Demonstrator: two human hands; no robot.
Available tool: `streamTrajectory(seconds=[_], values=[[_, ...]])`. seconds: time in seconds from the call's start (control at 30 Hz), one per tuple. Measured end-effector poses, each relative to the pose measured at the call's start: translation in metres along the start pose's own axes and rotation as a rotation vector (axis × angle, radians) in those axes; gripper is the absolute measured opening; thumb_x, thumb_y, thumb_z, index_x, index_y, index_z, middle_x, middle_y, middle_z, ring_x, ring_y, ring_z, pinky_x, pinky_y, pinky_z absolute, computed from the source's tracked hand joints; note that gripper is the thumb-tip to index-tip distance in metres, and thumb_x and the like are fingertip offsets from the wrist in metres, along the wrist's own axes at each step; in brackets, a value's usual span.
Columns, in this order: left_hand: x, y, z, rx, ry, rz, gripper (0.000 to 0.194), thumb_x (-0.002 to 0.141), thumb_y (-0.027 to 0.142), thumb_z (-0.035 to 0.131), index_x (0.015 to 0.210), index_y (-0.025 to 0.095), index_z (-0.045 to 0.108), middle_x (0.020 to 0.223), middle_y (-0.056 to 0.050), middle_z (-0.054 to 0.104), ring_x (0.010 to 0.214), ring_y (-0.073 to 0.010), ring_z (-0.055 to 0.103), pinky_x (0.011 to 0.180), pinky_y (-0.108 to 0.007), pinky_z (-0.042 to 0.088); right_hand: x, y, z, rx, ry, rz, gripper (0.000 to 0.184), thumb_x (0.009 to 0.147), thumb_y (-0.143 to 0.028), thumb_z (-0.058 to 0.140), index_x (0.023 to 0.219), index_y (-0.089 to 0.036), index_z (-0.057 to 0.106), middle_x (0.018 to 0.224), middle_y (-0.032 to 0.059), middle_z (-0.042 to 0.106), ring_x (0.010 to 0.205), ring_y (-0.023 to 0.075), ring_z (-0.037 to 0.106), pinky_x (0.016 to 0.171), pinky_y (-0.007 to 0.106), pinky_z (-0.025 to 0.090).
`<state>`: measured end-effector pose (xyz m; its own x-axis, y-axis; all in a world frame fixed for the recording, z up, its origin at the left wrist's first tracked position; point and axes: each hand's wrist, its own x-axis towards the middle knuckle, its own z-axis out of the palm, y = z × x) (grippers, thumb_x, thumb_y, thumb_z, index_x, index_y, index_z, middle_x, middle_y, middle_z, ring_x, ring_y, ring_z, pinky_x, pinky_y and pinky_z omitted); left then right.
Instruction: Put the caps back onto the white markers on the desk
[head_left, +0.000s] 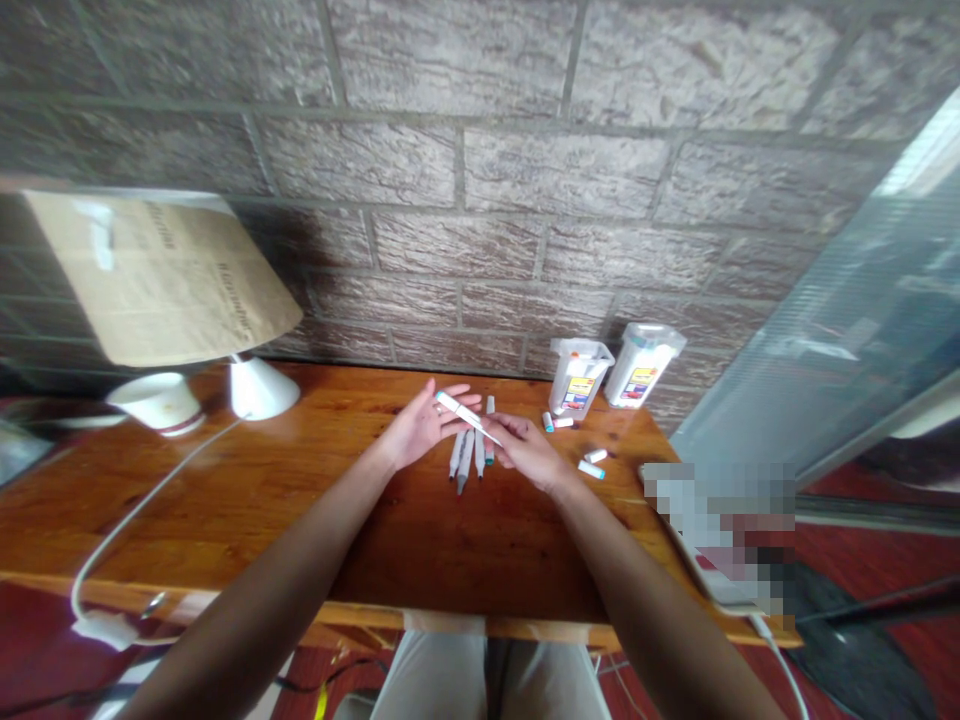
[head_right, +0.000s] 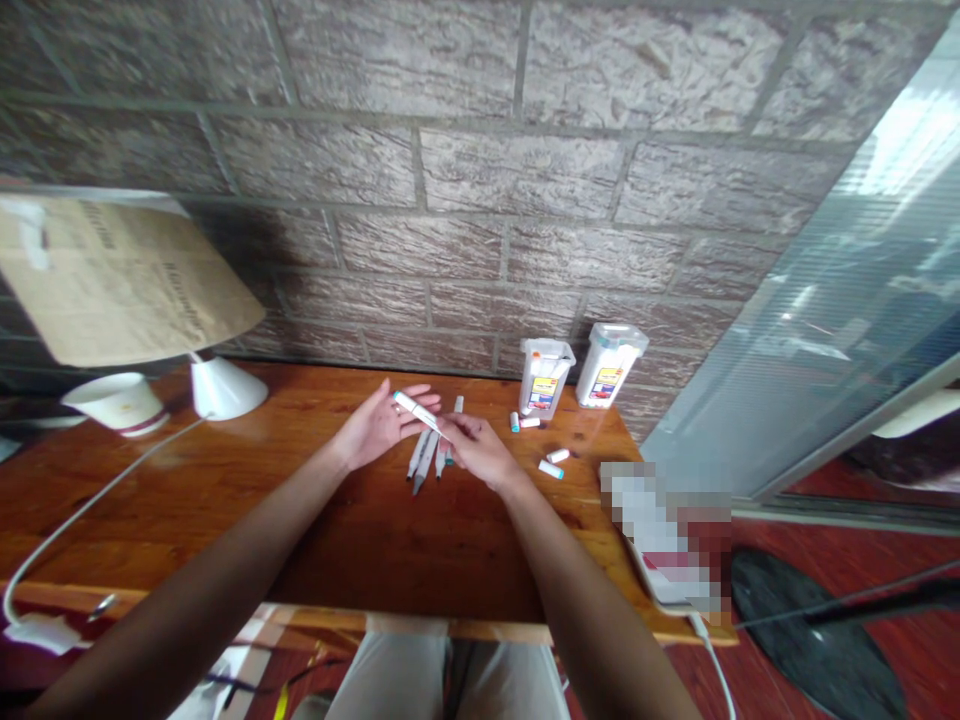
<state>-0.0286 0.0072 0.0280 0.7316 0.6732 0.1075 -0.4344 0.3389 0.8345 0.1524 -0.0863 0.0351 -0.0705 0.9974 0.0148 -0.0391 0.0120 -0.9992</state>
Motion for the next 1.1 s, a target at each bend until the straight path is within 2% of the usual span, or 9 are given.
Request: streamTrajectory(seconds=[0.13,0.33,0.43,0.53,0.63,0.73,0.87,0.93,1.1], values=[[0.001,-0.001,0.0,0.03,-0.047,-0.045,0.049,0.096,0.053,0.051,0.125,0.015,0.065,0.133,-0.015,0.064,0.13,-0.0287,0.053,0.111,-0.047,0.036,-0.004,-0.003,0.004,-0.006,-0.016,0.036,0.052,0.078,-0.061,0.066,0.105,-0.017,0.066,0.056,-0.0082,0.046,0.042,0.0041,0.032,0.042,0.019,0.018],[-0.004,0.001,0.007,-0.014,-0.087,-0.068,0.049,0.097,0.05,0.05,0.128,0.015,0.064,0.134,-0.015,0.063,0.127,-0.028,0.055,0.108,-0.044,0.037,-0.007,-0.003,0.008,0.114,-0.124,0.131,0.051,0.078,-0.069,0.063,0.086,-0.02,0.056,0.054,-0.0107,0.036,0.039,0.0029,0.021,0.039,0.02,0.01],[-0.005,0.003,0.015,-0.129,-0.111,-0.085,0.05,0.097,0.051,0.048,0.122,0.012,0.066,0.126,-0.017,0.067,0.122,-0.0282,0.059,0.106,-0.042,0.038,-0.005,0.0,0.015,0.152,-0.058,0.138,0.054,0.079,-0.072,0.06,0.075,-0.019,0.051,0.051,-0.0102,0.036,0.037,0.0025,0.02,0.038,0.019,0.009],[-0.006,0.003,0.023,-0.235,-0.101,-0.08,0.049,0.098,0.051,0.043,0.098,0.011,0.071,0.109,-0.016,0.072,0.115,-0.0295,0.062,0.102,-0.041,0.041,-0.003,0.001,0.027,0.169,0.047,0.081,0.053,0.079,-0.071,0.06,0.071,-0.019,0.049,0.051,-0.0085,0.04,0.036,0.0023,0.023,0.037,0.019,0.011],[-0.006,0.003,0.03,-0.279,-0.063,-0.071,0.052,0.098,0.051,0.038,0.077,0.013,0.066,0.094,-0.014,0.071,0.102,-0.0286,0.065,0.095,-0.039,0.045,-0.002,0.002,0.037,0.25,0.11,0.053,0.047,0.075,-0.063,0.069,0.075,-0.021,0.047,0.052,-0.0103,0.04,0.036,0.0022,0.023,0.037,0.018,0.013],[-0.006,0.003,0.033,-0.311,-0.007,-0.062,0.054,0.099,0.05,0.033,0.075,0.013,0.063,0.082,-0.012,0.065,0.087,-0.0253,0.064,0.086,-0.037,0.048,-0.002,0.003,0.04,0.363,0.145,0.054,0.042,0.069,-0.047,0.077,0.082,-0.023,0.046,0.051,-0.0127,0.041,0.037,0.0025,0.023,0.037,0.017,0.014],[-0.006,0.004,0.035,-0.365,0.038,-0.025,0.054,0.099,0.048,0.029,0.071,0.014,0.059,0.068,-0.006,0.052,0.071,-0.0211,0.057,0.076,-0.034,0.048,-0.001,0.002,0.038,0.536,0.124,0.036,0.035,0.066,-0.031,0.071,0.092,-0.023,0.049,0.06,-0.0103,0.052,0.039,0.0037,0.032,0.039,0.017,0.021],[-0.006,0.004,0.036,-0.375,0.032,0.003,0.052,0.099,0.047,0.028,0.072,0.014,0.058,0.065,-0.004,0.047,0.068,-0.0202,0.054,0.075,-0.035,0.048,-0.001,0.0,0.037,0.6,0.128,0.03,0.031,0.067,-0.032,0.066,0.092,-0.022,0.051,0.065,-0.0082,0.057,0.039,0.0043,0.035,0.039,0.018,0.023],[-0.01,-0.002,0.048,-0.389,0.037,0.025,0.048,0.098,0.049,0.031,0.078,0.015,0.059,0.063,-0.002,0.044,0.065,-0.0191,0.051,0.076,-0.037,0.049,-0.002,-0.001,0.036,0.602,0.157,0.08,0.031,0.075,-0.048,0.063,0.08,-0.021,0.048,0.058,-0.0077,0.051,0.035,0.0033,0.026,0.036,0.02,0.012]])
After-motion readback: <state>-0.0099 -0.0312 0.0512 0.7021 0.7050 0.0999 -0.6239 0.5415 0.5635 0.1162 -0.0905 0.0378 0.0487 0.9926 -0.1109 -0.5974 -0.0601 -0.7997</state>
